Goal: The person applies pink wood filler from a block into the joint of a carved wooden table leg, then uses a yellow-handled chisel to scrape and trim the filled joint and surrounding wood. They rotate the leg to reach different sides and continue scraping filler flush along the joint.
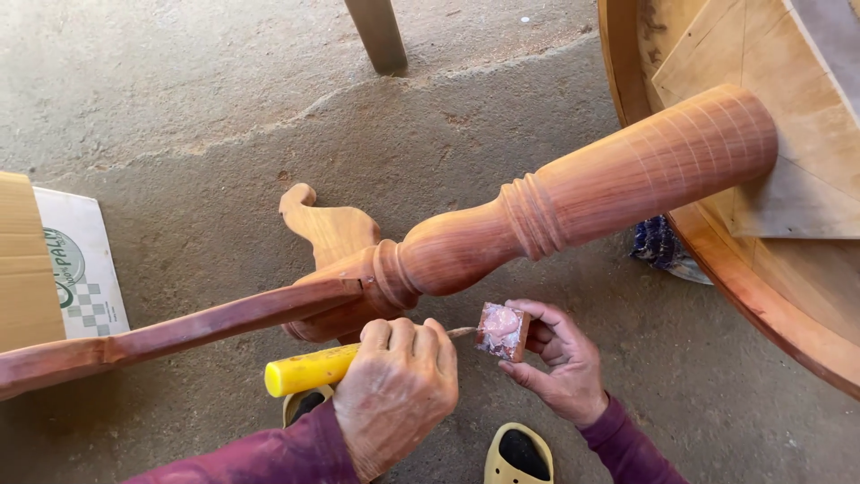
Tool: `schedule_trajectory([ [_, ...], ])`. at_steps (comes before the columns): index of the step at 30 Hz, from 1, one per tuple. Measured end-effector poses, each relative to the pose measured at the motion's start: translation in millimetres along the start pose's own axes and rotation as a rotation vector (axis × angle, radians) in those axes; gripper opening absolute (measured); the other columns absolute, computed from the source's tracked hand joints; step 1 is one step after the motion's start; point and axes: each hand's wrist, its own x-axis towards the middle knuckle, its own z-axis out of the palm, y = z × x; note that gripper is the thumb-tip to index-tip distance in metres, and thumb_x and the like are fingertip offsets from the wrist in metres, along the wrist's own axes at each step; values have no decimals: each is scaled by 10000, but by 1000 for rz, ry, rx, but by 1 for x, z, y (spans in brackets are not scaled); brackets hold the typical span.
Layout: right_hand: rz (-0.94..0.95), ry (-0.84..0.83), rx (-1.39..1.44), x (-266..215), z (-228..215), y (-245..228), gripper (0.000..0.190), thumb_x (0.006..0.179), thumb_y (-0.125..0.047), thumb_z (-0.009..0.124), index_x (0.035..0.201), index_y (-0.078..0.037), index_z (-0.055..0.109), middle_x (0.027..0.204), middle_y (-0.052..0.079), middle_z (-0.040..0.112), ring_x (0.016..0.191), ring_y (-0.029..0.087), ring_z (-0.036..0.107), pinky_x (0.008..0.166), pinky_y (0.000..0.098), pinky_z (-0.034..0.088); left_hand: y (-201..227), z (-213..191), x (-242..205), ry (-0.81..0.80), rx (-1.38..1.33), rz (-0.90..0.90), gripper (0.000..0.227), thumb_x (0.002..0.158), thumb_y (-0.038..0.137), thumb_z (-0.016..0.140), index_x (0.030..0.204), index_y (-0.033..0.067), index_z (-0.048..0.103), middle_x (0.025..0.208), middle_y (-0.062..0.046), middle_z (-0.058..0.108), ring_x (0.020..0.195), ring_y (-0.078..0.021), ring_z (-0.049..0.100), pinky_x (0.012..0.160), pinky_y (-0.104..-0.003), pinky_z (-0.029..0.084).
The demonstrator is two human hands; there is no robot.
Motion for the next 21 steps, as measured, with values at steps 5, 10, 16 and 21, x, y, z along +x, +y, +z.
schedule_trajectory([
  [5,-17,29,5,3,3,-2,725,787,44,830,1415,29,470,1423,188,583,1276,268,630,1078,432,554,1,-4,6,26,5,21,322,775,222,644,891,-72,703,746,-126,623,666,-244,598,581,-388,459],
  [10,2,38,-14,2,4,-3,725,772,37,839,1403,30,481,1395,192,602,1263,270,642,1063,435,568,3,-7,11,53,28,38,301,769,238,642,842,-46,710,738,-142,611,666,-269,595,589,-422,463],
  [16,7,38,-48,3,7,-9,707,770,29,838,1386,31,490,1387,194,607,1259,276,653,1024,435,543,4,-7,13,42,38,78,326,772,236,639,873,-65,714,743,-173,624,658,-285,599,586,-445,473],
  [21,8,52,-63,3,6,-7,701,771,31,835,1380,37,487,1347,198,632,1217,272,683,999,427,561,4,-8,15,15,18,119,368,786,229,640,927,-103,716,709,-166,625,636,-274,603,561,-440,473],
])
